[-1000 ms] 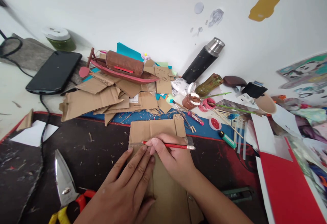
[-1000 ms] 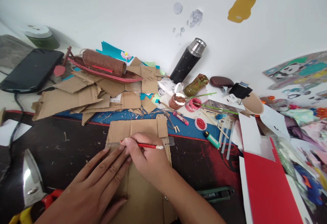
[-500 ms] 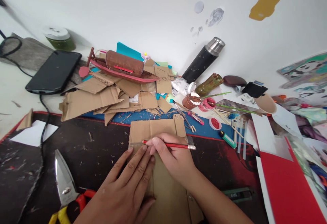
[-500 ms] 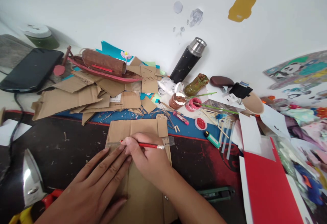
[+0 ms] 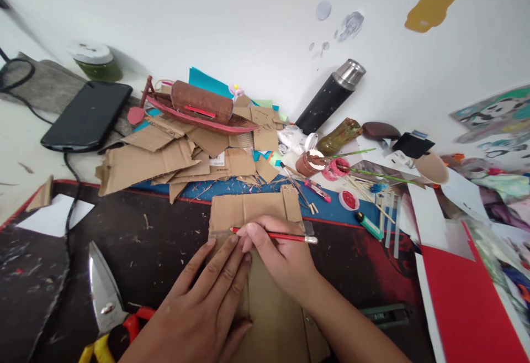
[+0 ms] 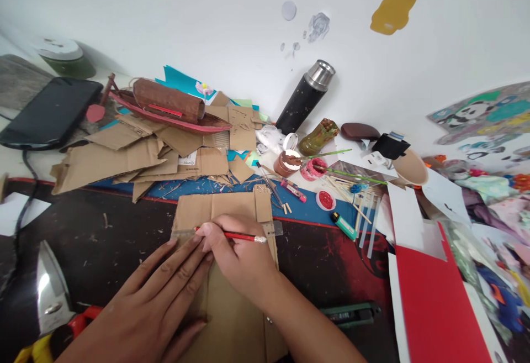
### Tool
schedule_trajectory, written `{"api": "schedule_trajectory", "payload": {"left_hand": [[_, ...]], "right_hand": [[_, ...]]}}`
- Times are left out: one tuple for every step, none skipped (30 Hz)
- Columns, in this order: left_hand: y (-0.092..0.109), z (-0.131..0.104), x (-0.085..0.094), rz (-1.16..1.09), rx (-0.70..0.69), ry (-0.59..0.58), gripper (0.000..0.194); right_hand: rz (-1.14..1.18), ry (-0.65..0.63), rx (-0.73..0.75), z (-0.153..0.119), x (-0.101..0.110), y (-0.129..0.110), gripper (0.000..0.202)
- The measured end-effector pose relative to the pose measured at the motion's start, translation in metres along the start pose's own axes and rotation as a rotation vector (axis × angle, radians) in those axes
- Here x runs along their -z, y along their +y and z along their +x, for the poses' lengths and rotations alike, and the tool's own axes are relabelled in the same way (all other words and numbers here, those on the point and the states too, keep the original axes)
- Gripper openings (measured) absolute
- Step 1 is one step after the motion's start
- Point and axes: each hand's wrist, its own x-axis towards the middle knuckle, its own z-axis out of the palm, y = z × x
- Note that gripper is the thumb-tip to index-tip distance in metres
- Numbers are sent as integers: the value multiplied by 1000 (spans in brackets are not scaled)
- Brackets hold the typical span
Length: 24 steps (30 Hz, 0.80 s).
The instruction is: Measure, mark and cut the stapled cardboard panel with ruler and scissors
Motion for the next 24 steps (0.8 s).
{"api": "schedule_trajectory", "payload": {"left_hand": [[0, 0, 0, 0, 1, -2, 84], [0, 1, 0, 1, 0, -5, 84], [0, 1, -1, 2, -1, -7, 84], [1, 0, -1, 3, -3, -10, 84], [1, 0, -2, 5, -6, -11, 83], [1, 0, -2, 5, -9, -11, 83], [1, -1, -3, 6, -11, -9, 83], [1, -1, -3, 5, -11, -7, 83], [1, -1, -3, 3, -8, -5, 83], [1, -1, -3, 1, -5, -1, 84], [1, 0, -2, -1, -1, 3, 85], [1, 0, -2, -1, 1, 7, 86], [1, 1, -2, -1, 0, 12, 86], [0, 2, -1, -1, -1, 17, 86], [0, 2, -1, 0, -4, 20, 87], [0, 2, -1, -1, -5, 19, 87], [0, 3, -1, -1, -4, 17, 88], [0, 2, -1, -2, -1, 14, 89], [0, 2, 0, -1, 3, 9, 90], [0, 2, 0, 0, 6, 5, 90], [0, 2, 0, 1, 9, 1, 90], [1, 2, 1, 1, 10, -4, 90], [1, 2, 1, 1, 7, -8, 89], [2, 2, 1, 1, 6, -12, 88]], "right_hand": [[5, 2, 3, 0, 0, 0, 35], [3, 6, 4, 0, 0, 0, 34], [-2, 10, 5, 0, 0, 1, 33], [-9, 11, 5, 0, 0, 1, 33], [-16, 11, 5, 0, 0, 0, 34], [-21, 9, 4, 0, 0, 0, 34], [-26, 8, 3, 0, 0, 0, 34], [-30, 5, 2, 0, 0, 0, 35], [-35, 2, 2, 0, 0, 0, 36], [-42, -1, 0, 0, 0, 0, 36], [-50, -2, -1, 0, 0, 0, 37], [-59, -3, -1, 0, 0, 0, 38], [-67, -6, 0, 0, 0, 0, 38], [-75, -6, 0, 0, -1, 0, 39], [-79, -5, 1, -1, -1, 0, 39], [-79, -3, 2, -1, 0, 0, 39], [-74, -2, 4, -1, 0, 0, 39], [-66, -3, 6, -1, 0, 1, 39], [-56, -4, 8, -1, 0, 1, 39], [-46, -5, 9, -1, 0, 1, 38], [-34, -6, 10, -1, 0, 1, 37], [-22, -4, 10, -1, 0, 1, 35], [-10, 0, 7, -1, 0, 2, 34], [-2, 3, 5, -1, 0, 2, 33]]}}
